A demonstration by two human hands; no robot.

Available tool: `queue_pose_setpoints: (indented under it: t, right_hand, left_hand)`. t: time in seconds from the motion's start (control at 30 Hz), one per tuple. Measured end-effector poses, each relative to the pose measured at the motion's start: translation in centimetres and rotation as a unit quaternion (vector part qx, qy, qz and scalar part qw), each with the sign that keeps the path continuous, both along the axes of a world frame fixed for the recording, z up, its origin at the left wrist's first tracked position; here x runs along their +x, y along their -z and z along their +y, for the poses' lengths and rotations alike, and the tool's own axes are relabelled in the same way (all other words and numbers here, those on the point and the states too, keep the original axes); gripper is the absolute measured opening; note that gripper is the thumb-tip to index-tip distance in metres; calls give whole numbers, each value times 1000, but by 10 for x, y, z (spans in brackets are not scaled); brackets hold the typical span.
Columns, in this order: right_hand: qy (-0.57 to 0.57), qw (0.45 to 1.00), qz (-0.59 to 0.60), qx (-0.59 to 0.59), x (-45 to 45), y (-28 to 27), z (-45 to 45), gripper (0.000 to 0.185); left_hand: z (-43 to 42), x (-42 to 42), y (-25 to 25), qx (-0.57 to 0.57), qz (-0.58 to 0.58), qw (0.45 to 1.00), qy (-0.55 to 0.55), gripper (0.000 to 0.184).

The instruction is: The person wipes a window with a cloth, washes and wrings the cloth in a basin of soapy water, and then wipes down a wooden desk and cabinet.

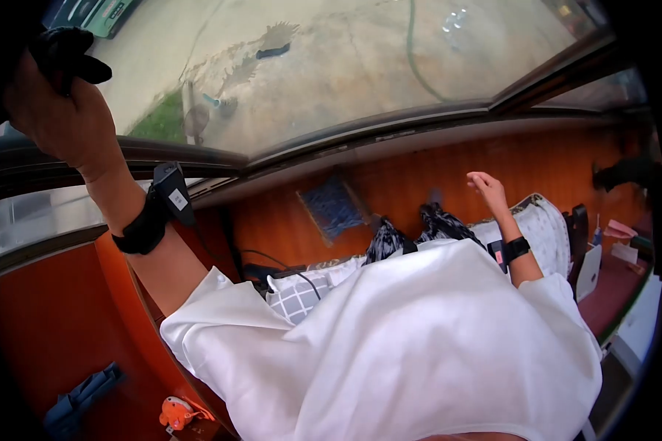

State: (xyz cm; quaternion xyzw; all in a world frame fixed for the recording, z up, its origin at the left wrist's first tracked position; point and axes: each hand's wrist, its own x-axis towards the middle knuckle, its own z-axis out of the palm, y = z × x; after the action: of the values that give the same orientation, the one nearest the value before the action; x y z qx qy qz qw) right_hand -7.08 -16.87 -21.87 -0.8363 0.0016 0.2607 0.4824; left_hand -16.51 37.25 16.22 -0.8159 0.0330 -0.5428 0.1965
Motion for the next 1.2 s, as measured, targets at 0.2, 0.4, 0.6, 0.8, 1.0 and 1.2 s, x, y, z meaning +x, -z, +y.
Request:
queue_pose_setpoints:
  t: [0.2,0.4,0.6,0.8,1.0,1.2]
  right_hand:
    - [-26,999,-36,-17,-5,-9,6,27]
    - [-21,997,-31,-60,-14,40,-65,27]
    - [64,991,58,-103,-29,37,-108,26]
    - [125,991,23,-38,-11,65,-150,26]
    - [121,992,2,-31,-2,44,-127,28]
    - [153,985,29,-77,-57,63,-147,26]
  left_hand:
    - [-43,6,135,-10,32,999,11,54]
    - [-69,-3,379,52,422,904,-41,59]
    - [-60,12,398,259,534,805,2,58]
    - [-68,51,134,213,209,953,-61,64]
    - [-98,103,7,90,-133,982,104,46]
    - [-190,130,237,130,224,965,33,60]
